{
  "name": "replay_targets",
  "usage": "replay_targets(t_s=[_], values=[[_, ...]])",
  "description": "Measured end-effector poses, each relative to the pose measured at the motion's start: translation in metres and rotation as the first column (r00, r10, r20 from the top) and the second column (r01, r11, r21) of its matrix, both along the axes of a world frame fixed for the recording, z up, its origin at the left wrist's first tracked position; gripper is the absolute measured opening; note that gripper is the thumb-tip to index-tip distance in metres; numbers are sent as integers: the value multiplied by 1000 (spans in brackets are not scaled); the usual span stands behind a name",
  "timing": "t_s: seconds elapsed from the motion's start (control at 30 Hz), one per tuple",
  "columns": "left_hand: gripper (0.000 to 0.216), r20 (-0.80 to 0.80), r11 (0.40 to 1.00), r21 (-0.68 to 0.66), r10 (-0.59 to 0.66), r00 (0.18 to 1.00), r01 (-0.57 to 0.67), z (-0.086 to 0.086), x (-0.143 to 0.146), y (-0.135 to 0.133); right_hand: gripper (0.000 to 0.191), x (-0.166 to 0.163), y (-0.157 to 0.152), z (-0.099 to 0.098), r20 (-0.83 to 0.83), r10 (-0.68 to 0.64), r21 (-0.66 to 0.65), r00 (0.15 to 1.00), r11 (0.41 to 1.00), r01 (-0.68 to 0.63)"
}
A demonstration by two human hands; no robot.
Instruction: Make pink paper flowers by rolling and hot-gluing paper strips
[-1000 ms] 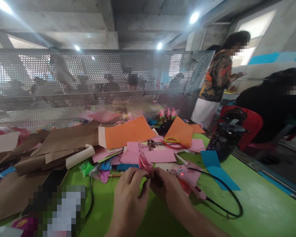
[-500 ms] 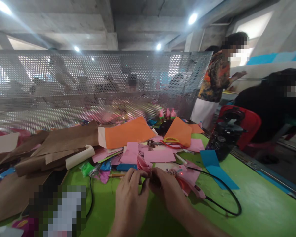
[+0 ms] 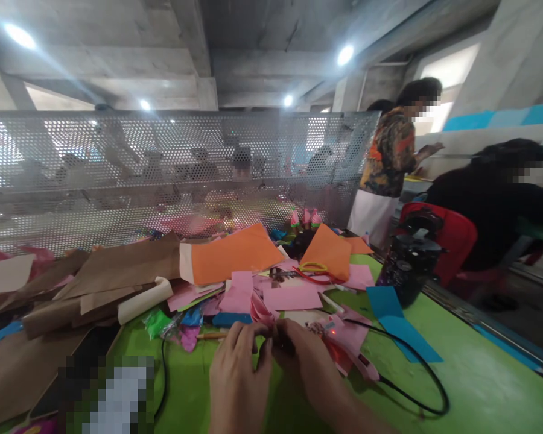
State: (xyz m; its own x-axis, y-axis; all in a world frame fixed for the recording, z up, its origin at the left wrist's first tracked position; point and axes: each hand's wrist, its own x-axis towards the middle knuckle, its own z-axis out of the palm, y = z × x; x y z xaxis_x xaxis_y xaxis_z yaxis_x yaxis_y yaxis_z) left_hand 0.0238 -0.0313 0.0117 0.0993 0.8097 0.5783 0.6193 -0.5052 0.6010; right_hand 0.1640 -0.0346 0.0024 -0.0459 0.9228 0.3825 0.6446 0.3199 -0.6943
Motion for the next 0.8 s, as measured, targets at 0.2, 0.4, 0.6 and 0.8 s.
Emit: replay_targets(t_s=[0.2,0.4,0.6,0.8], values=[[11,-39,1000,0,12,999,-12,-6,2,2,9,-1,7,-12,-10,-27,32,1000,999,27],[9,-3,999,-25,-38,999,37,-9,3,8,9,-1,6,-14,-57,-22,28,998,999,24],[9,87,998,-24,-63,994,66,-8,1,7,4,-1,5,-12,-121,-7,8,993,1000,8],[25,374,983,-175,17,927,53,-1,-7,13,5,1,-2,8,-141,-23,-104,990,995,8]])
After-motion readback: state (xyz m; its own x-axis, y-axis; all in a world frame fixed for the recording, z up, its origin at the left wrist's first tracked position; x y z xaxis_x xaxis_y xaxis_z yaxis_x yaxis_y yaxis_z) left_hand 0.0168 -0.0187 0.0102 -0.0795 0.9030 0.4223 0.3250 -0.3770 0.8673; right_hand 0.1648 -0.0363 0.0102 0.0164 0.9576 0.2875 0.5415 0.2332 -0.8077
